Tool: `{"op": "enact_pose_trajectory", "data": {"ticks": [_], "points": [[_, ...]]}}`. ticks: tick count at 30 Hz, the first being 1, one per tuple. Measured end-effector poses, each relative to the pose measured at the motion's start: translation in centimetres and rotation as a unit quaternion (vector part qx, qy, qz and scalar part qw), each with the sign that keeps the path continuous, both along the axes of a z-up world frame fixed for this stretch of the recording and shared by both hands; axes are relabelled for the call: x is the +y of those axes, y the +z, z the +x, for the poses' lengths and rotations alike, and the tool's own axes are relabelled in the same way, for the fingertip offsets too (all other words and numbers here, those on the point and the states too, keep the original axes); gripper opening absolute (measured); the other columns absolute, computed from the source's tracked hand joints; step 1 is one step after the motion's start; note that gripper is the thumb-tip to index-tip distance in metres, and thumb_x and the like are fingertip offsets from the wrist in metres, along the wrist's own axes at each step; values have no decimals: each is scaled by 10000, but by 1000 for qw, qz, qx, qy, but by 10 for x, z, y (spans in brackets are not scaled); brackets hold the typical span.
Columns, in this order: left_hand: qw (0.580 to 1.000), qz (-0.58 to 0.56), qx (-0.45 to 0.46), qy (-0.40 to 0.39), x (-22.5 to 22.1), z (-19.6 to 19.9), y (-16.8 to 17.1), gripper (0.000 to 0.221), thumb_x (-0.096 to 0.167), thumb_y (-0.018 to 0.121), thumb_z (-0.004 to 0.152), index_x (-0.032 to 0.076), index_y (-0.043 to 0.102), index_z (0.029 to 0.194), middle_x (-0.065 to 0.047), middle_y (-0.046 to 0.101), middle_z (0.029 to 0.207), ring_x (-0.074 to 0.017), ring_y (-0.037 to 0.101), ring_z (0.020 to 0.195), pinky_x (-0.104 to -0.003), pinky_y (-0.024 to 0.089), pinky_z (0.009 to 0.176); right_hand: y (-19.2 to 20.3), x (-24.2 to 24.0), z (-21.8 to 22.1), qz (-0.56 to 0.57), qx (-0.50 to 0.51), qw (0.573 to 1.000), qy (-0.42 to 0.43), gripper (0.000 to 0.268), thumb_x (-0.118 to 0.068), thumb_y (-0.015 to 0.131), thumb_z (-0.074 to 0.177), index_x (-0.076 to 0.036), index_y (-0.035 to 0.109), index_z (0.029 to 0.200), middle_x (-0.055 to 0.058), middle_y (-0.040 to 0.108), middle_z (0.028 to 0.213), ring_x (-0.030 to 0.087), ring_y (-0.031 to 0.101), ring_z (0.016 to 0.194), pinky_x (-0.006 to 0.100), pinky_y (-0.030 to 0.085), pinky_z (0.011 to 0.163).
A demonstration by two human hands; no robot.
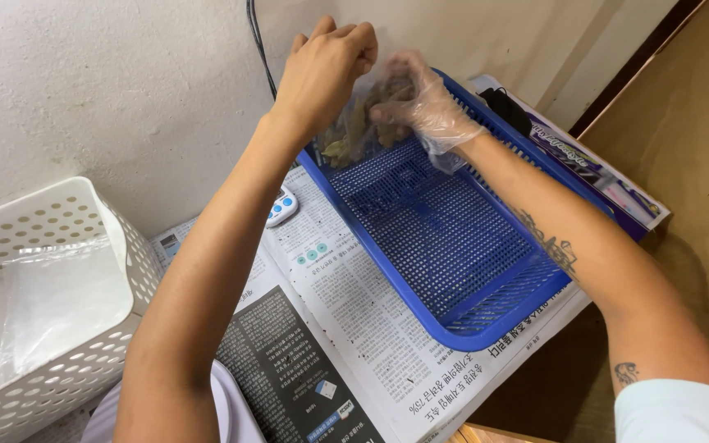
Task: Weighing and packaging dried leaves into small plastic bags using a digital scale.
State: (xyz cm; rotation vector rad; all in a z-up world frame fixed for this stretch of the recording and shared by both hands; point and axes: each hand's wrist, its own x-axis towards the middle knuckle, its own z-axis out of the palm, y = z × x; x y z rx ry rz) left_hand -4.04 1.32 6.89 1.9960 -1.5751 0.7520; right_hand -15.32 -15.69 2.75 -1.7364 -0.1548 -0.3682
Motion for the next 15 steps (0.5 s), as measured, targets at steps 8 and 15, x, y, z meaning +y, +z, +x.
{"op": "enact_pose_trajectory", "data": {"ticks": [8,15], "points": [[969,-112,183,-126,-5,14,2,264,223,423,1091,33,550,959,-113,679,835,-265,600,713,-390,422,634,3,-62,-5,134,89,987,-15,40,-148,656,999,-138,618,1009,79,677,1089,196,646,824,331,584,653],[951,129,-192,206,-16,45,-71,186,29,684,771,156,747,891,-2,698,881,-269,595,946,-428,511,729,9,-89,-31,132,84,987,-22,66,-170,572,1069,-113,596,1046,131,686,1196,185,667,846,293,631,674]]}}
